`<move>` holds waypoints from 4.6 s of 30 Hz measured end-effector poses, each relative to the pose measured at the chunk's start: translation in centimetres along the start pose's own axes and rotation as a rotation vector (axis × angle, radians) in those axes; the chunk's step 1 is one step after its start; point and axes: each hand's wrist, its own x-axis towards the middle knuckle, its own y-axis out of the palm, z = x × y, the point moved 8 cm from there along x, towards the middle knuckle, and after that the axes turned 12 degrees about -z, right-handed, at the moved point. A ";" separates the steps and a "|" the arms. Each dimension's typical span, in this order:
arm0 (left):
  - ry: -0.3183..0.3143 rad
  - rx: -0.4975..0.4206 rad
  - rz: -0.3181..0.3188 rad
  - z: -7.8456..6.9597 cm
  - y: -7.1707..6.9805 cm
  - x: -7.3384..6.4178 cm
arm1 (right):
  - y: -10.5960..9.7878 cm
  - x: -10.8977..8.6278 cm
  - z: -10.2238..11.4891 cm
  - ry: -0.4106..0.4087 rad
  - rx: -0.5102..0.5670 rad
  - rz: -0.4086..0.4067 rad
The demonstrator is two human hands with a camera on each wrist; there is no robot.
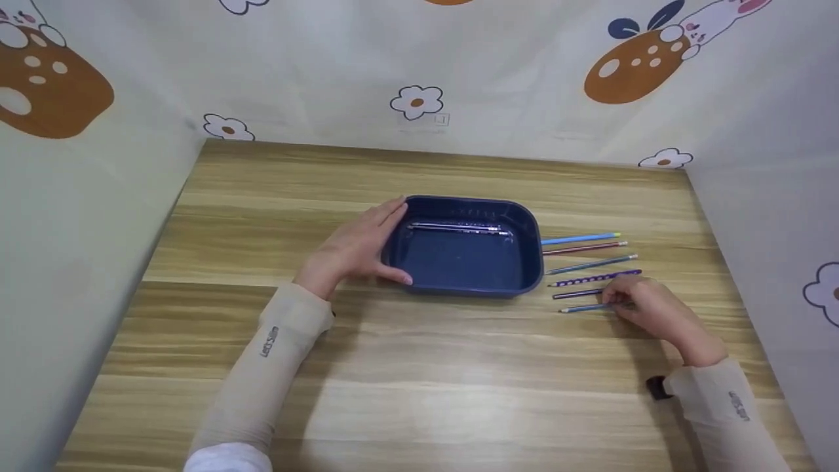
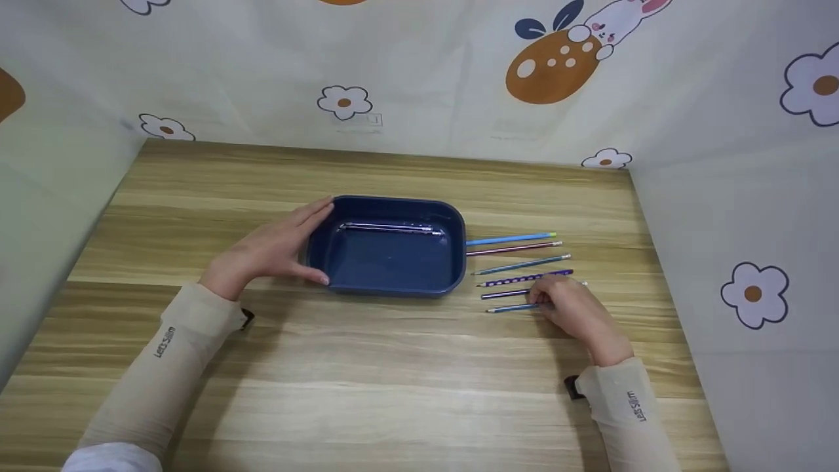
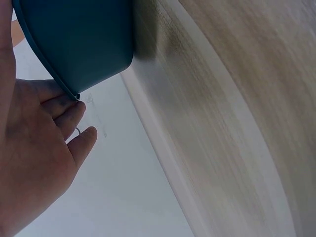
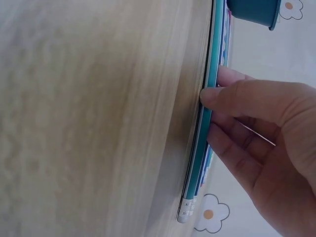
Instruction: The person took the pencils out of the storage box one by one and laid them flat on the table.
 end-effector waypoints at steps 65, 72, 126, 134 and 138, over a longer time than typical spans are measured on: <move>0.026 0.010 -0.039 -0.1 -0.2 -0.2 | -0.8 9.6 12.4 -0.146 0.503 -0.229; 0.048 0.082 -0.026 -0.5 -0.3 -0.1 | 0.3 11.1 13.9 -0.157 0.495 -0.220; 0.035 0.022 -0.030 -0.4 -0.2 -0.1 | 6.4 16.4 16.0 -0.149 0.262 -0.062; 0.036 0.020 -0.030 -0.4 -0.2 -0.1 | 6.2 16.2 16.0 -0.141 0.264 -0.072; 0.033 0.012 -0.032 -0.4 -0.2 -0.1 | 6.1 16.3 15.9 -0.128 0.246 -0.087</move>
